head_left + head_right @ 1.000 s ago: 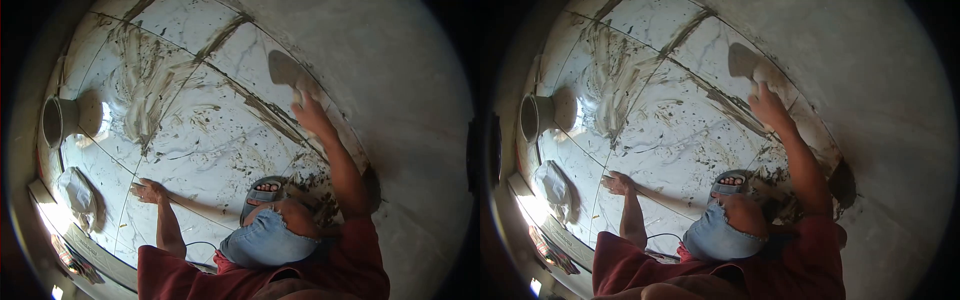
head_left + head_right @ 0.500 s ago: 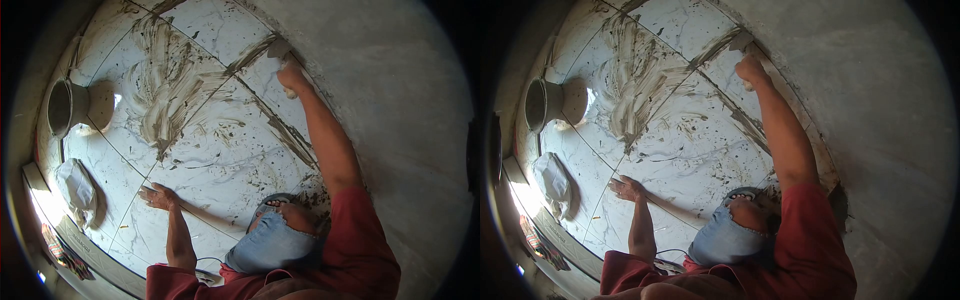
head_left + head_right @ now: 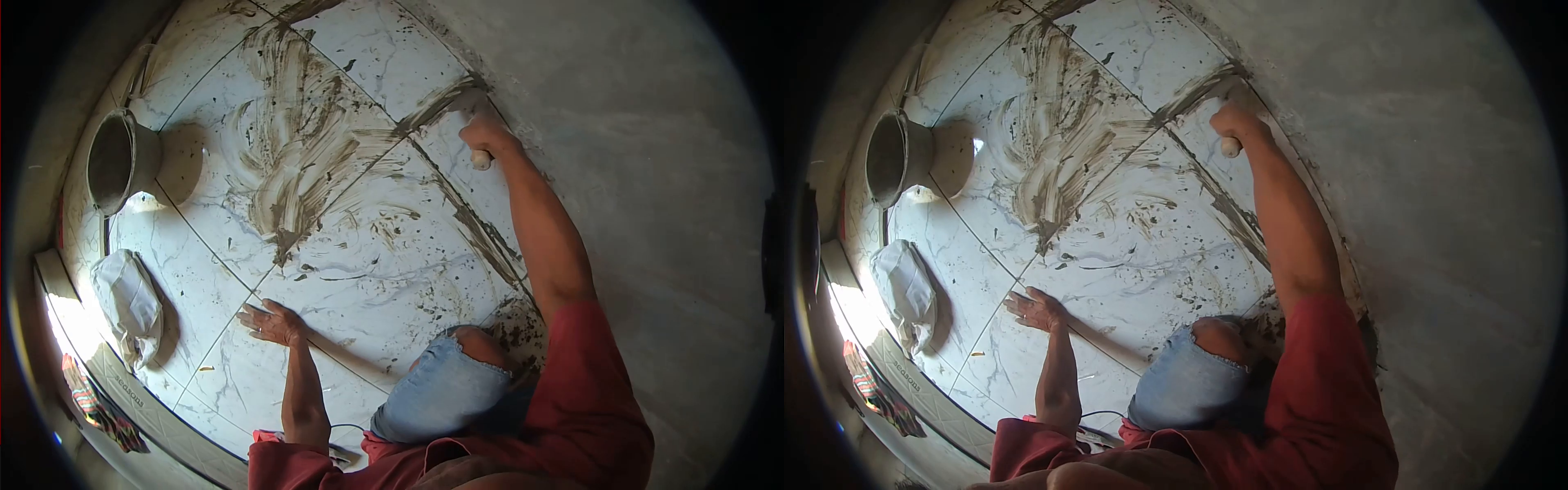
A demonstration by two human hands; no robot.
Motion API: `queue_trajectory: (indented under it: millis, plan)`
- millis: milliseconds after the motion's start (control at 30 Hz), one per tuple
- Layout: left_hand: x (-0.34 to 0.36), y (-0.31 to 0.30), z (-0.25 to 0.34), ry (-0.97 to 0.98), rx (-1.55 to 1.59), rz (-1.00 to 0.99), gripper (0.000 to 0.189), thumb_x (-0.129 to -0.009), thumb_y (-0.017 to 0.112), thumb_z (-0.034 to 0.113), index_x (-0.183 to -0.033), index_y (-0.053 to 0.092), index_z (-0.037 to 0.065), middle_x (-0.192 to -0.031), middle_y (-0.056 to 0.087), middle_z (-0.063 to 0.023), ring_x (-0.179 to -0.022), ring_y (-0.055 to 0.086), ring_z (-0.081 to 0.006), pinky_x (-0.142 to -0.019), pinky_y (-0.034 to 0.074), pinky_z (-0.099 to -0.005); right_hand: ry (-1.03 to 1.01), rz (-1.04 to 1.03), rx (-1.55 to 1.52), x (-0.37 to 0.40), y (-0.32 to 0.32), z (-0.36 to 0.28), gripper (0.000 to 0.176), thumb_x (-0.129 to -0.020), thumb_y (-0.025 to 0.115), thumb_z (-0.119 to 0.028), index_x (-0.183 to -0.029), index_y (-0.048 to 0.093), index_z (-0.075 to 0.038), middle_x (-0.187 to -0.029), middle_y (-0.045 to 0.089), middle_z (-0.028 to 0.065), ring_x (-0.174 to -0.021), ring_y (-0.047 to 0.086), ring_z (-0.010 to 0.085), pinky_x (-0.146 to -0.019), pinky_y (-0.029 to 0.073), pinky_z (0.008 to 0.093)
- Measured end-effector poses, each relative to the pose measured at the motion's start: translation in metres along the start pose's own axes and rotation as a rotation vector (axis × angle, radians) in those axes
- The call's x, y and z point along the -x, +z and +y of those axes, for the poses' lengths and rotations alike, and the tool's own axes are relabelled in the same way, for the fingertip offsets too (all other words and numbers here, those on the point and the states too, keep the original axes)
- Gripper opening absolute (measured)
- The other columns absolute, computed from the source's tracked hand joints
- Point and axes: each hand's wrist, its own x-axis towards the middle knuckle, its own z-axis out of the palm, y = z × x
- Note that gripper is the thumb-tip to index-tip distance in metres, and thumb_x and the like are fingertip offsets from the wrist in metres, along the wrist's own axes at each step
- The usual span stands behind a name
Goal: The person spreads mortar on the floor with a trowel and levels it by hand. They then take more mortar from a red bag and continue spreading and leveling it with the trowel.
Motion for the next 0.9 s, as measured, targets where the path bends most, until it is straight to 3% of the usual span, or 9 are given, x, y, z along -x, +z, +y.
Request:
queue_trajectory:
  millis: [167,267,333,367,400,500,600,733,900]
  plan:
    - [0.000,0.003,0.003,-0.003,0.020,0.002,0.063,-0.093,0.031,0.046,-0.139,0.025,0.004,-0.148,0.014,-0.0181,-0.137,0.011,-0.0325,-0.108,0.007,-0.0506,0.114,-0.183,-0.071,0.027,-0.023,-0.029,0.037,-0.074,0.049,-0.018,-0.096,0.060,0.009,-0.093,0.062,0.0277,-0.086,0.062,0.0404,-0.071,0.050,0.0411]
    - [-0.003,0.003,0.001,-0.011,0.021,0.008,0.063,-0.093,0.031,0.046,-0.140,0.025,0.005,-0.148,0.014,-0.0177,-0.137,0.011,-0.0320,-0.109,0.006,-0.0502,-0.106,-0.201,0.021,0.043,0.003,-0.039,0.036,-0.073,0.050,-0.018,-0.094,0.061,0.009,-0.089,0.061,0.0304,-0.080,0.063,0.0418,-0.068,0.050,0.0417]
    - [0.000,0.001,-0.002,-0.009,0.008,-0.017,0.063,-0.093,0.030,0.047,-0.141,0.022,0.006,-0.149,0.013,-0.0169,-0.138,0.009,-0.0309,-0.109,0.005,-0.0492,-0.148,-0.147,-0.074,0.053,0.028,-0.033,0.039,-0.073,0.053,-0.017,-0.097,0.056,0.012,-0.085,0.063,0.0252,-0.067,0.063,0.0333,-0.058,0.049,0.0407]
    - [0.000,-0.001,-0.002,-0.014,-0.008,-0.024,0.063,-0.093,0.029,0.047,-0.141,0.022,0.006,-0.149,0.013,-0.0165,-0.138,0.009,-0.0307,-0.109,0.005,-0.0491,-0.208,0.043,-0.101,0.055,0.052,-0.025,0.045,-0.072,0.054,-0.017,-0.104,0.051,0.016,-0.090,0.062,0.0283,-0.075,0.064,0.0339,-0.066,0.049,0.0404]
    - [-0.001,0.000,0.001,-0.028,-0.015,-0.020,0.063,-0.093,0.029,0.047,-0.141,0.022,0.007,-0.149,0.013,-0.0162,-0.138,0.009,-0.0304,-0.109,0.005,-0.0489,-0.222,0.049,-0.094,0.055,0.048,-0.032,0.045,-0.072,0.054,-0.017,-0.104,0.051,0.016,-0.090,0.062,0.0283,-0.075,0.064,0.0339,-0.066,0.049,0.0404]
    - [-0.001,0.000,0.000,-0.036,-0.006,-0.030,0.063,-0.093,0.029,0.047,-0.141,0.022,0.006,-0.149,0.014,-0.0159,-0.138,0.010,-0.0302,-0.109,0.005,-0.0489,0.030,-0.342,-0.182,0.085,0.010,-0.066,0.055,-0.073,0.054,-0.018,-0.113,0.044,0.019,-0.104,0.057,0.0332,-0.098,0.059,0.0345,-0.082,0.046,0.0379]
    - [-0.001,0.003,0.000,-0.036,0.004,-0.002,0.063,-0.093,0.030,0.046,-0.141,0.021,0.007,-0.149,0.015,-0.0159,-0.138,0.010,-0.0298,-0.109,0.004,-0.0489,-0.211,-0.250,-0.030,0.092,0.045,-0.067,0.056,-0.073,0.054,-0.018,-0.115,0.044,0.018,-0.108,0.055,0.0342,-0.099,0.059,0.0357,-0.083,0.046,0.0384]
    - [-0.002,0.002,-0.001,-0.051,-0.016,-0.017,0.064,-0.091,0.033,0.045,-0.141,0.023,0.006,-0.148,0.015,-0.0159,-0.138,0.010,-0.0289,-0.109,0.004,-0.0484,-0.088,-0.079,-0.142,0.107,0.058,-0.073,0.051,-0.074,0.053,-0.021,-0.111,0.049,0.015,-0.108,0.054,0.0345,-0.103,0.057,0.0379,-0.087,0.044,0.0405]
    - [-0.003,0.002,-0.001,-0.041,-0.066,-0.019,0.064,-0.091,0.032,0.046,-0.141,0.024,0.006,-0.149,0.013,-0.0161,-0.138,0.010,-0.0288,-0.110,0.005,-0.0479,-0.139,-0.270,-0.055,0.121,0.034,-0.095,0.046,-0.075,0.051,-0.024,-0.102,0.056,0.014,-0.103,0.056,0.0339,-0.099,0.057,0.0408,-0.084,0.045,0.0428]
